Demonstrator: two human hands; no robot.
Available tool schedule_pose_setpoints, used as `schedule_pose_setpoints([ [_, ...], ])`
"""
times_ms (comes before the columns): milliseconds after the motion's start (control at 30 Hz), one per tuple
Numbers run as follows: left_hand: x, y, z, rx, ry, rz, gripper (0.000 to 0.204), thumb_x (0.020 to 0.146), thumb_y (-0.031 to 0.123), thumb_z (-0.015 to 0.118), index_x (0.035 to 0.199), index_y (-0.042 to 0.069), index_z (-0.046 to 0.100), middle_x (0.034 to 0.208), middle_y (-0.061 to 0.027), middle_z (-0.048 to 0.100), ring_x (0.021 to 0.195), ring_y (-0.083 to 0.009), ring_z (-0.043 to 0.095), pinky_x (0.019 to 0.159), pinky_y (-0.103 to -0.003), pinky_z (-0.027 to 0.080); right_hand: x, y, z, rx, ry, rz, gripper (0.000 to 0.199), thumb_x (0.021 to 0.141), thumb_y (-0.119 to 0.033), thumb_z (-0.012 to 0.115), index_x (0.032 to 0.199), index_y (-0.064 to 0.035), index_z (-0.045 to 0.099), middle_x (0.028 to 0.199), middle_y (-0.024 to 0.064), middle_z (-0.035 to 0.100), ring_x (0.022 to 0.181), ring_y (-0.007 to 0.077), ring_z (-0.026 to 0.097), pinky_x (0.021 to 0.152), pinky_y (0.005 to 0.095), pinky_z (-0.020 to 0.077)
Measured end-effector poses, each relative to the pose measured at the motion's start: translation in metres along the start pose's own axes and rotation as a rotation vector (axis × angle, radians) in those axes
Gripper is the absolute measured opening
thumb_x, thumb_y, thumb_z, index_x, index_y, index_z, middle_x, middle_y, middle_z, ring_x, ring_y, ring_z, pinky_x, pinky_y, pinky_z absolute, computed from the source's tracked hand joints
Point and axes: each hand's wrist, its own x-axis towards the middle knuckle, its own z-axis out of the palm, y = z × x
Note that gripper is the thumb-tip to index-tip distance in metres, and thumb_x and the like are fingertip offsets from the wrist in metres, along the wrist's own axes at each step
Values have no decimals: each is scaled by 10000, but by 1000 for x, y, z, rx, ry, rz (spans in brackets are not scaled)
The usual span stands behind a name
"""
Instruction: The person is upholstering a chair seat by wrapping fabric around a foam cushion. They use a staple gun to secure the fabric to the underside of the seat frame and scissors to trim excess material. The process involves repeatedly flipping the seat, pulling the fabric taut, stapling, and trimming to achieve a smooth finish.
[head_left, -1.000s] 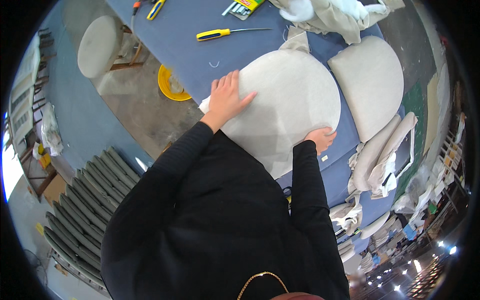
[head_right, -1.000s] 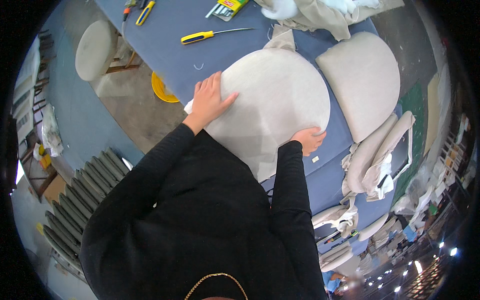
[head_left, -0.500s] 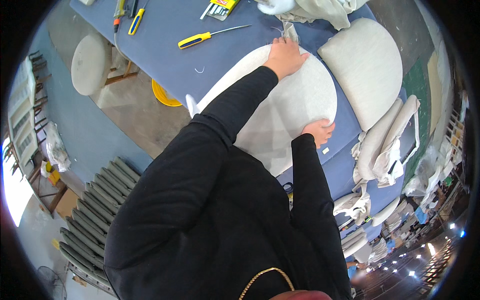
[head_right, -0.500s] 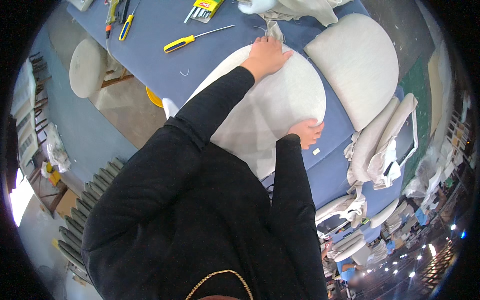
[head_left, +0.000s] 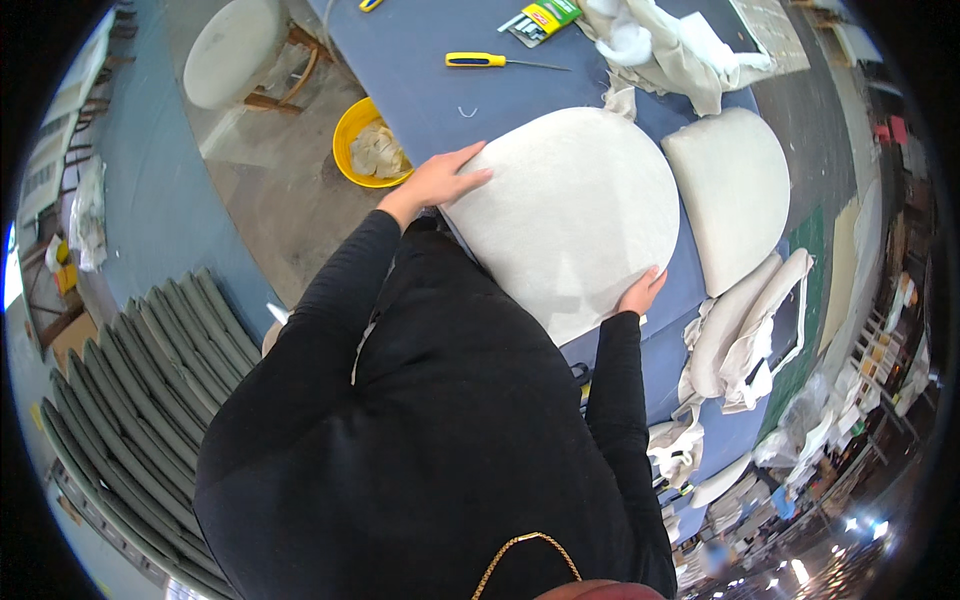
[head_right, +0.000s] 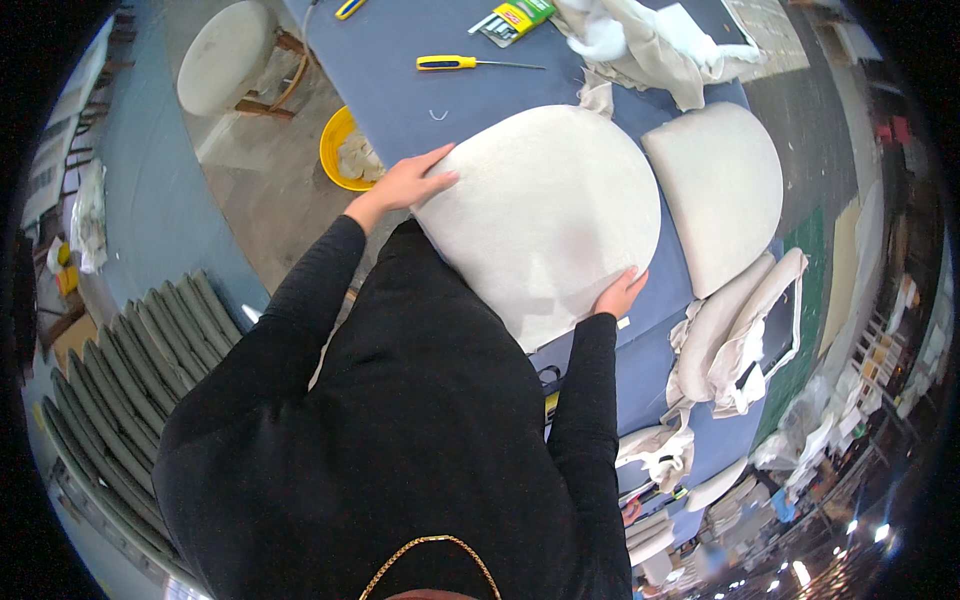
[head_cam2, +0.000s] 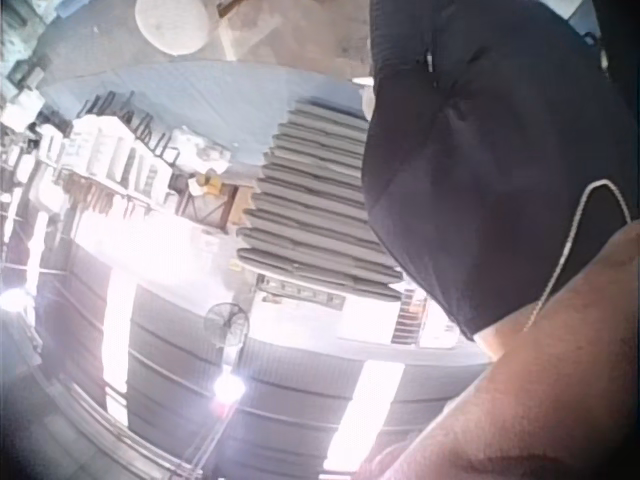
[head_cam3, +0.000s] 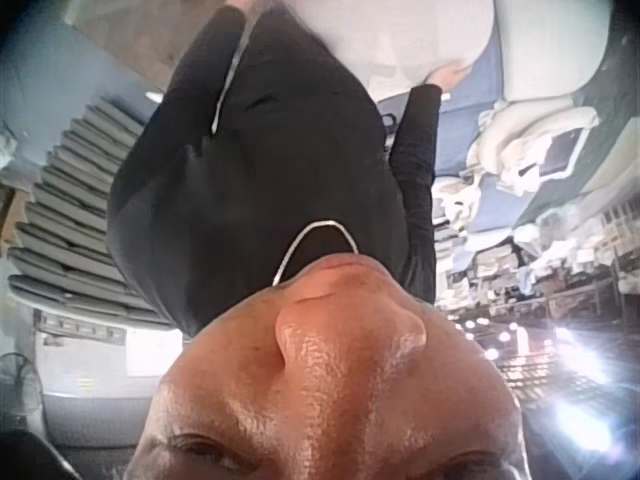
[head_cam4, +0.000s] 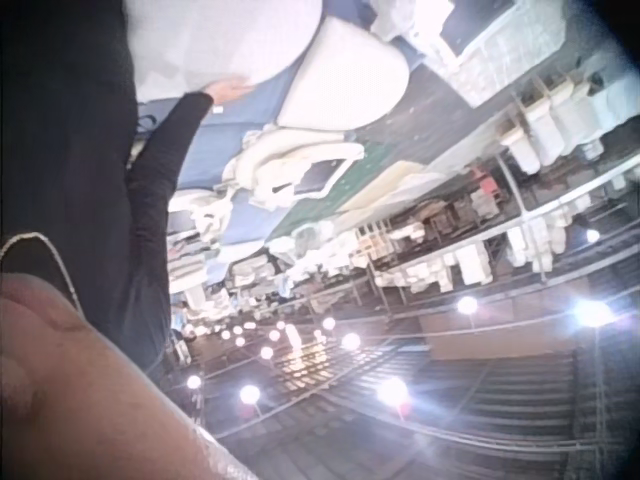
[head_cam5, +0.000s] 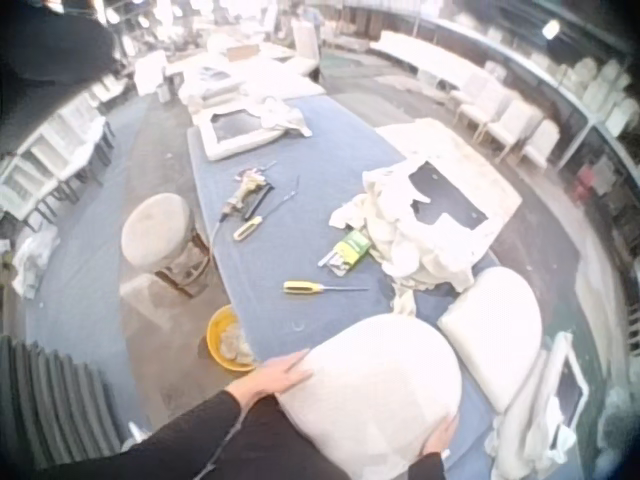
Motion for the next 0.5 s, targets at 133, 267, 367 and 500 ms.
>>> schedule_pose_setpoints([
  [133,-51,-62,-24,-42,-65,46,873,995,543,752,1684,101,451,1675,-187,520,1540,-333,502,1273,-447,387,-18,42,-14,145,-90,12,736,1178,-471,442,1699,32,312,1723,263,401,1574,377,422,1296,415,311],
  [267,-74,-77,-32,-117,-66,71,847,946,425,838,1647,85,506,1651,-175,555,1524,-326,519,1270,-439,388,-47,52,-21,127,-105,76,764,1179,-499,424,1695,55,316,1729,259,395,1591,365,403,1309,402,292],
  [367,-76,-83,-19,-151,12,86,774,942,397,842,1595,79,574,1595,-171,613,1512,-313,535,1264,-427,391,-58,57,-21,115,-93,84,771,1179,-514,416,1675,73,353,1722,254,413,1590,356,408,1305,401,300],
  [500,-73,-81,3,-182,248,163,716,960,358,831,1579,89,593,1575,-149,636,1508,-282,542,1270,-415,385,-73,52,-22,95,-88,121,777,1179,-522,411,1658,88,376,1711,247,435,1580,350,426,1299,399,314],
])
